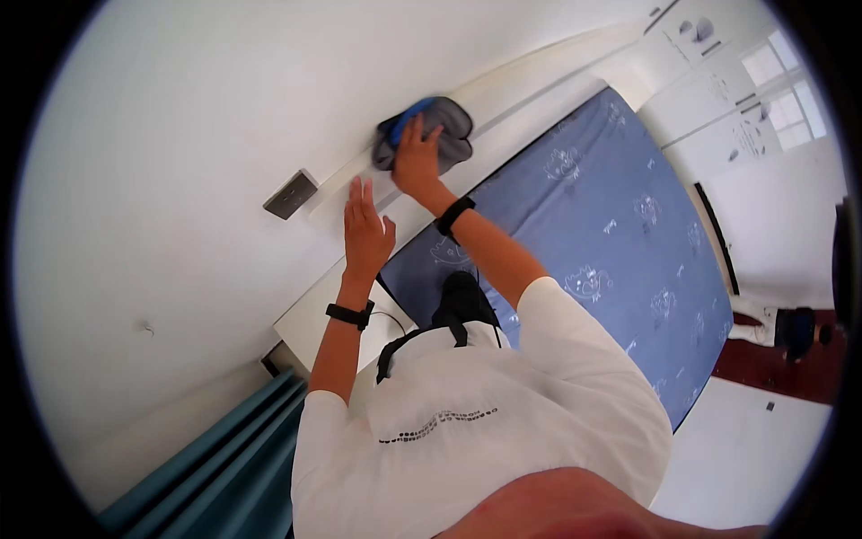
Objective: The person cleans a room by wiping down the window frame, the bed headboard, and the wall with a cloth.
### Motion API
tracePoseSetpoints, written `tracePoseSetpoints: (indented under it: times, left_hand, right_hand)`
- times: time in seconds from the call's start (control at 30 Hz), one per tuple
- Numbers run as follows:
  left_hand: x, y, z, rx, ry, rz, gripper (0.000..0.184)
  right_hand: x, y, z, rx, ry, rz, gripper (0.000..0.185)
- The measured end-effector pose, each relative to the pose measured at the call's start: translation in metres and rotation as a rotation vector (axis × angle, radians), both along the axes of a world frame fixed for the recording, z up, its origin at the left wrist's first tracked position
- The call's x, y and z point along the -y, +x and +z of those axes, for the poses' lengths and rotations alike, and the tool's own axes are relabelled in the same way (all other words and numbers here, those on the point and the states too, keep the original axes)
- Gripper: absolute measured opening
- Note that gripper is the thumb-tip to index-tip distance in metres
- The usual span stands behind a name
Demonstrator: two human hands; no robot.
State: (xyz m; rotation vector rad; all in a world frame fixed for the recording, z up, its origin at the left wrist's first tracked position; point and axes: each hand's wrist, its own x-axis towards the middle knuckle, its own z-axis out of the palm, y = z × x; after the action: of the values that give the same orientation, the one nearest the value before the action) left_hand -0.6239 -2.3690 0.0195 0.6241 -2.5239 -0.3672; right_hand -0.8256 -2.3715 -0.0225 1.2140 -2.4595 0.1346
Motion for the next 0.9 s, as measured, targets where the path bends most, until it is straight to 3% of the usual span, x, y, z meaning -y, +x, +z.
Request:
tracePoseSetpoints:
  times: [0.07,0.2,0.27,0.4,0.6,0.67,0.73,0.8,0.87,0.9]
  left_hand:
    - [-0.007,-0.009,0.007,-0.346,0.047,-0.101,0.068]
    - [0.003,-0.035,0.029,-0.331,-0.031,-0.235,0.060]
    - [0.019,-0.055,0.036,-0.178,-0.096,-0.244,0.049]
    - [0.046,-0.103,0.039,-0.111,-0.117,-0.329,0.041]
    - [0.060,-0.180,0.048,-0.100,-0.228,-0.443,0.034]
    - [0.063,-0.200,0.037,-0.005,-0.246,-0.466,0.036]
    - [0.068,-0.224,0.028,0.228,-0.340,-0.620,0.036]
    - [0.060,-0.249,0.034,0.279,-0.306,-0.618,0.036]
    - [0.055,-0.271,0.036,0.317,-0.269,-0.630,0.035]
    - [0.057,-0.269,0.036,0.407,-0.252,-0.611,0.038]
  right_hand:
    - [-0.007,0.036,0.020,0.229,-0.260,0.058,0.066]
    - [-0.018,0.020,0.018,0.205,-0.270,0.134,0.072]
    - [-0.018,-0.003,-0.003,-0.038,-0.121,0.214,0.078]
    - [-0.016,-0.053,-0.004,0.044,-0.159,0.108,0.082]
    - [-0.059,-0.200,0.014,0.164,-0.185,0.023,0.091]
    - [-0.077,-0.263,0.005,0.383,-0.451,0.016,0.094]
    - [-0.098,-0.334,0.002,0.385,-0.484,0.023,0.095]
    - [-0.112,-0.416,-0.012,0.197,-0.428,0.080,0.109]
    - [-0.124,-0.500,-0.036,0.139,-0.544,0.134,0.110]
    - [-0.131,-0.515,-0.040,0.115,-0.546,0.095,0.093]
